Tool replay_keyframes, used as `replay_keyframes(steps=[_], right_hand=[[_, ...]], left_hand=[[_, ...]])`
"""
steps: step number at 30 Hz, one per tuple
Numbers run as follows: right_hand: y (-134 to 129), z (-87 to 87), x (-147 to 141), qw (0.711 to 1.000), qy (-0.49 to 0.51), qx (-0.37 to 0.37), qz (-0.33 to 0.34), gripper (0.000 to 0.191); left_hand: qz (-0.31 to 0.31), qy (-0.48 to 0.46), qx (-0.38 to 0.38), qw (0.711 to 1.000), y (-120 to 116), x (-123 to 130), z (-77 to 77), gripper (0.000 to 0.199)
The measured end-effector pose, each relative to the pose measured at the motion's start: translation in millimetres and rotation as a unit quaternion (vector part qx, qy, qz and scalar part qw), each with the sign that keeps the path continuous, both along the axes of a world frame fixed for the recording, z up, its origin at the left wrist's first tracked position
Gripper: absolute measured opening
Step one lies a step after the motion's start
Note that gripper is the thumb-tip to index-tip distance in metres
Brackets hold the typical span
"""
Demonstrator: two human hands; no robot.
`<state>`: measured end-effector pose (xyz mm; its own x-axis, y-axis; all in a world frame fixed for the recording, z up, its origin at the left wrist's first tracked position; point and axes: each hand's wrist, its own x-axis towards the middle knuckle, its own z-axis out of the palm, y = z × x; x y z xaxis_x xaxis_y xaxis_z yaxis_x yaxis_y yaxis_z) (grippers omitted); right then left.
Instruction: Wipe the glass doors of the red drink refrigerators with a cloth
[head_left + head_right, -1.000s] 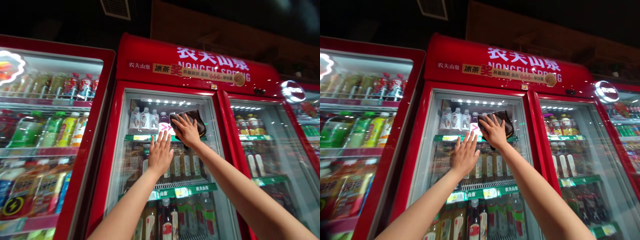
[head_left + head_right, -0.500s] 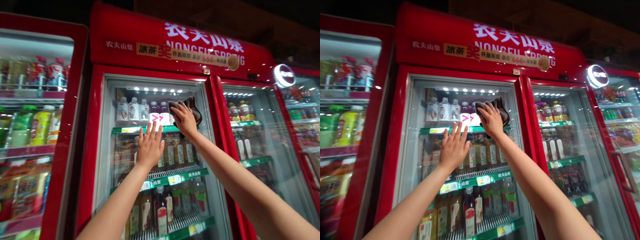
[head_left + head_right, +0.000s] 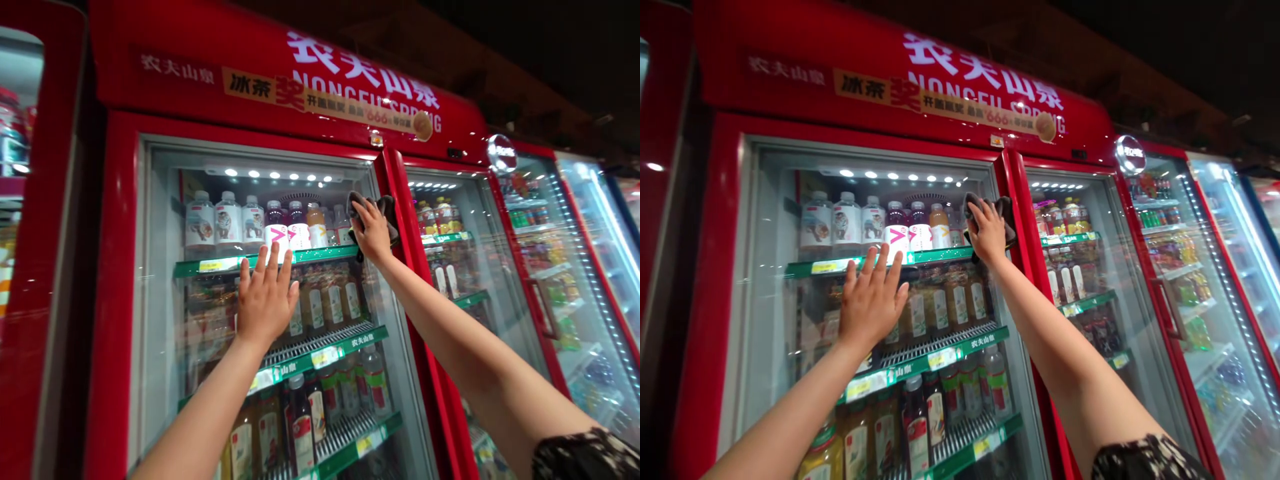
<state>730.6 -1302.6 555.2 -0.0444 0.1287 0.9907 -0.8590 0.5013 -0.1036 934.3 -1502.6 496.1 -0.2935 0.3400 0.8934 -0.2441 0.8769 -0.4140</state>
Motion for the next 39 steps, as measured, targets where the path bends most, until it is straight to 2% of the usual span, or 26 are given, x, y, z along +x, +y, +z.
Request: replay_keyframes(steps=[1, 5, 7, 11, 13, 15, 18, 20, 21, 24, 26, 28, 31, 33, 35, 39], right_hand=[[3.7, -6.8, -2.7, 1.0, -0.006, -0.01, -0.006, 0.047], [5.6, -51.9, -2.5, 0.999, -0.011, -0.015, -0.026, 0.05], [4.2, -58.4, -1.1, 0.999, -0.021, -0.011, -0.036, 0.051], [8.1, -29.3, -5.7, 0.998, -0.048, -0.021, -0.043, 0.052], [10.6, -22.1, -8.8, 0.997, -0.057, -0.029, -0.043, 0.053], [10.9, -32.6, -9.7, 0.997, -0.061, -0.036, -0.041, 0.053], [8.7, -60.8, -7.9, 0.996, -0.065, -0.045, -0.043, 0.053], [7.9, -64.4, -8.5, 0.996, -0.067, -0.038, -0.051, 0.053], [8.2, -58.7, -9.9, 0.996, -0.068, -0.036, -0.054, 0.053], [10.5, -26.8, -15.6, 0.995, -0.068, -0.046, -0.059, 0.053], [11.5, -16.7, -16.6, 0.994, -0.072, -0.049, -0.071, 0.054], [10.8, -30.2, -12.5, 0.992, -0.086, -0.041, -0.087, 0.056], [7.1, -77.6, -0.6, 0.991, -0.096, -0.031, -0.09, 0.058], [3.5, -98.2, 5.9, 0.994, -0.076, -0.007, -0.076, 0.057], [-1.9, -94.6, 10.3, 0.996, -0.07, 0.003, -0.056, 0.055], [-20.0, -53.7, 24.9, 0.995, -0.093, -0.037, -0.031, 0.054]], left_hand=[[-0.002, 0.003, 0.0, 1.0, 0.1, -0.2, 0.0, 0.082], [-0.01, 0.016, 0.0, 1.0, 1.2, -1.0, -0.4, 0.082], [-0.016, 0.02, -0.002, 1.0, 1.3, -1.6, -0.6, 0.083], [-0.02, 0.015, -0.001, 1.0, -0.1, -3.0, -0.4, 0.084], [-0.019, 0.009, 0.003, 1.0, -0.6, -3.2, -0.2, 0.083], [-0.019, 0.005, 0.008, 1.0, -0.5, -3.0, 0.1, 0.082], [-0.024, 0.0, 0.013, 1.0, 0.5, -2.1, 0.2, 0.083], [-0.028, -0.003, 0.014, 1.0, 1.2, -1.7, 0.2, 0.083], [-0.029, -0.004, 0.014, 0.999, 1.4, -1.7, 0.2, 0.083], [-0.032, -0.002, 0.015, 0.999, 1.3, -2.0, 0.2, 0.081], [-0.032, -0.002, 0.016, 0.999, 1.2, -2.2, 0.1, 0.081], [-0.026, -0.003, 0.018, 0.999, 1.5, -2.0, -0.4, 0.081], [-0.017, -0.001, 0.018, 1.0, 2.2, -1.4, -1.3, 0.079], [-0.015, 0.003, 0.016, 1.0, 2.5, -1.3, -1.9, 0.08], [-0.014, 0.007, 0.013, 1.0, 2.4, -1.5, -2.4, 0.08], [0.005, 0.014, 0.01, 1.0, 1.6, -1.6, -3.7, 0.077]])
